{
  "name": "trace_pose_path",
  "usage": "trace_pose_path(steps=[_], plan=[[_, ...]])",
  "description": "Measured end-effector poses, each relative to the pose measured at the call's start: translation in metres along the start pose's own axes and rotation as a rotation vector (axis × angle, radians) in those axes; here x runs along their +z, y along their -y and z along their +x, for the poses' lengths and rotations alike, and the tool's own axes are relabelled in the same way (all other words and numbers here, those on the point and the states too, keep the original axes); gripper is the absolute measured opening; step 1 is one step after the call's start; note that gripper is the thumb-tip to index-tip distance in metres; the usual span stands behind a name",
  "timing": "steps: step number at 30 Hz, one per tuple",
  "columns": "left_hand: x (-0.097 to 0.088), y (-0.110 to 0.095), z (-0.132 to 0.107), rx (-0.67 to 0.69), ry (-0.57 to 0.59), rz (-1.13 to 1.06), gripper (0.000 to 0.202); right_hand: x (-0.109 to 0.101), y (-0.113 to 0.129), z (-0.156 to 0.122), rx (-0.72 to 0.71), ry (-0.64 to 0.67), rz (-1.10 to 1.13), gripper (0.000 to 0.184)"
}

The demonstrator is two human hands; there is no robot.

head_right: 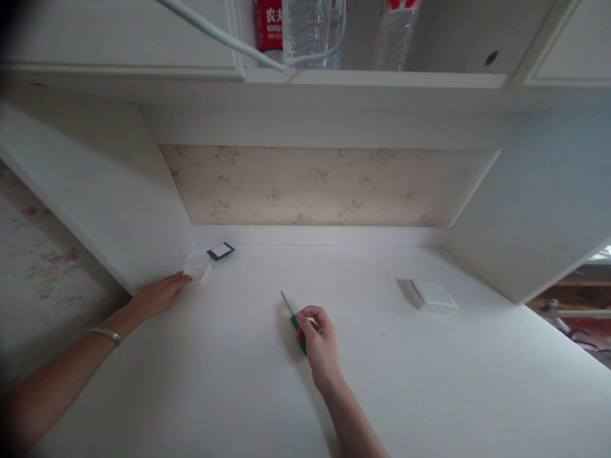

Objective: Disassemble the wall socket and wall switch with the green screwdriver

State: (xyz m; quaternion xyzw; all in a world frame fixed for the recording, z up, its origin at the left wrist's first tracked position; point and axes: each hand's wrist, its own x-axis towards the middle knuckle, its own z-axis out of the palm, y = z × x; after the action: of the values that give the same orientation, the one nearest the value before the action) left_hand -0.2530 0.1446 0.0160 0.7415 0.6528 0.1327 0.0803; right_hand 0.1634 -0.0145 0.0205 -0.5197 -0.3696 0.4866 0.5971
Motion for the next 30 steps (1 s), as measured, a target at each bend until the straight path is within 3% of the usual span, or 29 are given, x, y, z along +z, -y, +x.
trace_pose_path(steps=[3,5,10,14,19,22,26,30], plan=[[-0.001,0.01,0.013,0.093,0.089,0.191,0.048,-0.002,-0.001,0.002,-0.002,-0.002,-0.008,0.025],[-0.001,0.019,0.018,0.117,0.089,0.243,0.048,-0.003,-0.001,0.003,-0.003,0.002,-0.011,0.025],[0.0,0.032,0.017,0.158,0.077,0.291,0.053,-0.003,0.0,0.003,-0.001,0.014,-0.015,0.025],[-0.004,0.026,0.009,0.124,0.052,0.232,0.05,-0.006,0.0,0.004,-0.026,0.019,-0.08,0.024],[-0.009,0.012,0.01,0.094,0.078,0.221,0.04,-0.014,-0.001,0.006,-0.316,-0.061,-0.615,0.027],[-0.007,0.01,0.014,0.11,0.05,0.249,0.037,-0.017,-0.003,0.007,-0.439,-0.04,-0.841,0.033],[0.0,0.0,0.014,0.183,-0.113,0.227,0.034,-0.032,-0.003,0.017,-0.438,-0.097,-0.876,0.032],[0.013,-0.044,-0.01,0.225,-0.384,0.083,0.031,-0.082,0.016,0.036,-0.484,-0.278,-1.017,0.034]])
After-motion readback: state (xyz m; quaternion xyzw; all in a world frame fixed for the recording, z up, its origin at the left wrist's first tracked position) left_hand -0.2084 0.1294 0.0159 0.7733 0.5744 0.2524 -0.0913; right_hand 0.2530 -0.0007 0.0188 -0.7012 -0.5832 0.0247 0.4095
